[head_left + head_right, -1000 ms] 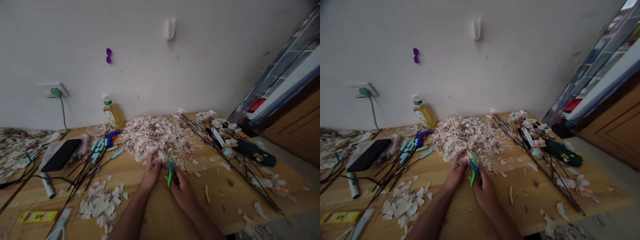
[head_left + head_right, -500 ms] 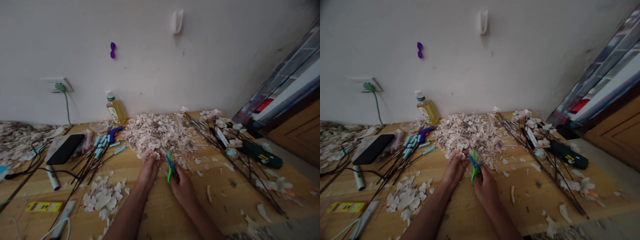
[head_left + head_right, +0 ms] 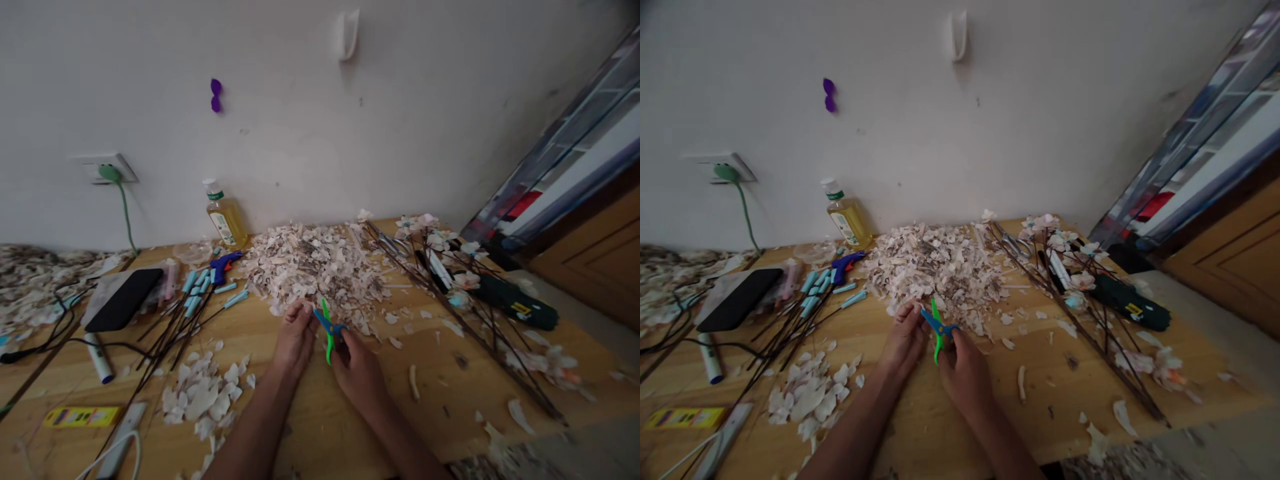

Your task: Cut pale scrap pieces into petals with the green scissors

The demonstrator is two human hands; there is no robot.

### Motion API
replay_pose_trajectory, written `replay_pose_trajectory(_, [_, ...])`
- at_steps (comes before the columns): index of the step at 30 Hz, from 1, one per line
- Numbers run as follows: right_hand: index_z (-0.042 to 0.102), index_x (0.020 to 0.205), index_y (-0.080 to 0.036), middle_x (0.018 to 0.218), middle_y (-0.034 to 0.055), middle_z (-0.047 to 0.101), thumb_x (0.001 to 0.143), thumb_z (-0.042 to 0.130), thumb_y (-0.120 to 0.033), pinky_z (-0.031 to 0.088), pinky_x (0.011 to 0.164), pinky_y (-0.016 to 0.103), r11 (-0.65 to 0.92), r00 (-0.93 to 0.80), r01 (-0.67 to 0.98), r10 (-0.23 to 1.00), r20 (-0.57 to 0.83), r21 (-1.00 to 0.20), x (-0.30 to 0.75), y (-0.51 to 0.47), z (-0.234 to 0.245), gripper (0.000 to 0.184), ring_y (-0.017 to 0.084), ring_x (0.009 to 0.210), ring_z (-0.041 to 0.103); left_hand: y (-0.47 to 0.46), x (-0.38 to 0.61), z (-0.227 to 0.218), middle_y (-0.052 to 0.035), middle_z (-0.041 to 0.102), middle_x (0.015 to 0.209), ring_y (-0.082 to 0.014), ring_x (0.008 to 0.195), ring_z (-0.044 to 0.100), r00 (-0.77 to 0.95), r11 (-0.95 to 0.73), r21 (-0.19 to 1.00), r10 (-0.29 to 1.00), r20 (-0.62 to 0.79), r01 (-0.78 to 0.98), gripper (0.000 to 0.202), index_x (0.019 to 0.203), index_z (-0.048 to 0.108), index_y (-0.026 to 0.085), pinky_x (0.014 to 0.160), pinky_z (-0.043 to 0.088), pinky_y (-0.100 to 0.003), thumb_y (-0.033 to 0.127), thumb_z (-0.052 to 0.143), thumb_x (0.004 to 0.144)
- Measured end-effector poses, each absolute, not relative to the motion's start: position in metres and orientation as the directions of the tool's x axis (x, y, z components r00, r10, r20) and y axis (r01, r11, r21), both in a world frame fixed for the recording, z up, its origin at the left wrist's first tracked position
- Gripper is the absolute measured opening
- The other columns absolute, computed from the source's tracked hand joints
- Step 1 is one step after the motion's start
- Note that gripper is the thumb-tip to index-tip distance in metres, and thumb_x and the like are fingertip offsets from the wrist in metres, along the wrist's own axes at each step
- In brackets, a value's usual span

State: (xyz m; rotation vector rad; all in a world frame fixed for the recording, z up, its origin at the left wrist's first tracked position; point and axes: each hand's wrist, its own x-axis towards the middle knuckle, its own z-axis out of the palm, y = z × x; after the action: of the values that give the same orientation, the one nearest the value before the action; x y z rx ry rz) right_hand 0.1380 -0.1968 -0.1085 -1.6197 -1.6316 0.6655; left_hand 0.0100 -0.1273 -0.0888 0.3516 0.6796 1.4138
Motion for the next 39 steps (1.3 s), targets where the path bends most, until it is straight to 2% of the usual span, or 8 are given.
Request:
replay_pose_trajectory(3, [0.057, 0.098, -0.021, 0.09, 0.0069, 0.066, 0.087, 0.051, -0.027, 0.045, 0.072, 0.032, 0.083, 0.061, 0.624, 0.986, 0.154, -0.777, 0.138, -0.197, -0.11, 0.014, 0.022, 0.083, 0.063, -0.129, 0.013, -0.091, 0.0007, 0.069, 0.073, -0.0087, 0.069, 0.064, 0.035, 0.153, 0.617, 0.979, -0.199, -0.772, 0.028, 0.074, 0.071, 0.015, 0.069, 0.053, -0.018, 0.021, 0.093, 0.057])
replay_pose_trajectory(8, [0.057, 0.095, -0.022, 0.087, 0.0054, 0.067, 0.085, 0.052, -0.026, 0.044, 0.067, 0.03, 0.081, 0.071, 0.602, 0.986, 0.154, -0.794, 0.139, -0.196, -0.108, 0.011, 0.02, 0.078, 0.063, -0.133, 0.018, -0.092, -0.0007, 0.071, 0.074, -0.0099, 0.068, 0.065, 0.102, 0.195, 0.618, 0.978, -0.183, -0.762, 0.029, 0.078, 0.073, 0.016, 0.068, 0.053, -0.02, 0.023, 0.092, 0.058])
replay_pose_trajectory(12, [0.057, 0.093, -0.023, 0.084, 0.0041, 0.066, 0.083, 0.053, -0.025, 0.044, 0.066, 0.029, 0.07, 0.081, 0.577, 0.987, 0.142, -0.814, 0.14, -0.196, -0.104, 0.011, 0.02, 0.076, 0.063, -0.133, 0.021, -0.097, 0.0, 0.071, 0.074, -0.011, 0.068, 0.065, 0.08, 0.169, 0.65, 0.983, -0.164, -0.741, 0.029, 0.078, 0.071, 0.017, 0.07, 0.053, -0.022, 0.023, 0.091, 0.059])
replay_pose_trajectory(18, [0.057, 0.092, -0.022, 0.082, 0.0044, 0.065, 0.087, 0.05, -0.028, 0.042, 0.064, 0.03, 0.046, 0.06, 0.568, 0.993, 0.097, -0.822, 0.141, -0.196, -0.104, 0.01, 0.02, 0.074, 0.061, -0.132, 0.02, -0.103, 0.0006, 0.071, 0.075, -0.0104, 0.07, 0.065, 0.077, 0.158, 0.677, 0.986, -0.148, -0.719, 0.027, 0.079, 0.07, 0.016, 0.076, 0.052, -0.024, 0.023, 0.09, 0.062])
replay_pose_trajectory(23, [0.058, 0.092, -0.022, 0.083, 0.0043, 0.066, 0.087, 0.05, -0.027, 0.042, 0.067, 0.03, 0.052, 0.056, 0.581, 0.993, 0.104, -0.812, 0.141, -0.195, -0.106, 0.01, 0.02, 0.076, 0.061, -0.132, 0.019, -0.1, 0.001, 0.07, 0.073, -0.0098, 0.068, 0.064, 0.058, 0.167, 0.666, 0.982, -0.182, -0.727, 0.03, 0.076, 0.069, 0.016, 0.074, 0.051, -0.023, 0.025, 0.092, 0.059])
replay_pose_trajectory(29, [0.059, 0.099, -0.022, 0.092, 0.0059, 0.067, 0.086, 0.051, -0.027, 0.045, 0.072, 0.031, 0.042, 0.045, 0.531, 0.996, 0.077, -0.847, 0.142, -0.196, -0.107, 0.016, 0.021, 0.083, 0.063, -0.135, 0.02, -0.096, 0.0017, 0.068, 0.069, -0.0091, 0.063, 0.06, 0.077, 0.146, 0.751, 0.989, -0.126, -0.644, 0.03, 0.072, 0.068, 0.016, 0.067, 0.049, -0.021, 0.032, 0.091, 0.061])
replay_pose_trajectory(34, [0.061, 0.102, -0.022, 0.092, 0.0062, 0.068, 0.087, 0.05, -0.027, 0.046, 0.073, 0.033, 0.025, 0.046, 0.524, 0.997, 0.058, -0.851, 0.143, -0.195, -0.107, 0.02, 0.022, 0.084, 0.063, -0.136, 0.021, -0.093, 0.0013, 0.068, 0.069, -0.0094, 0.063, 0.06, 0.075, 0.15, 0.763, 0.988, -0.132, -0.629, 0.033, 0.074, 0.069, 0.016, 0.066, 0.049, -0.021, 0.037, 0.091, 0.061])
replay_pose_trajectory(39, [0.061, 0.105, -0.023, 0.098, 0.0071, 0.069, 0.085, 0.052, -0.025, 0.048, 0.077, 0.033, 0.055, 0.058, 0.511, 0.994, 0.098, -0.858, 0.142, -0.195, -0.111, 0.023, 0.023, 0.088, 0.065, -0.137, 0.02, -0.097, 0.0005, 0.067, 0.069, -0.0094, 0.063, 0.059, 0.08, 0.144, 0.806, 0.99, -0.12, -0.574, 0.029, 0.076, 0.071, 0.016, 0.066, 0.048, -0.021, 0.039, 0.087, 0.067])
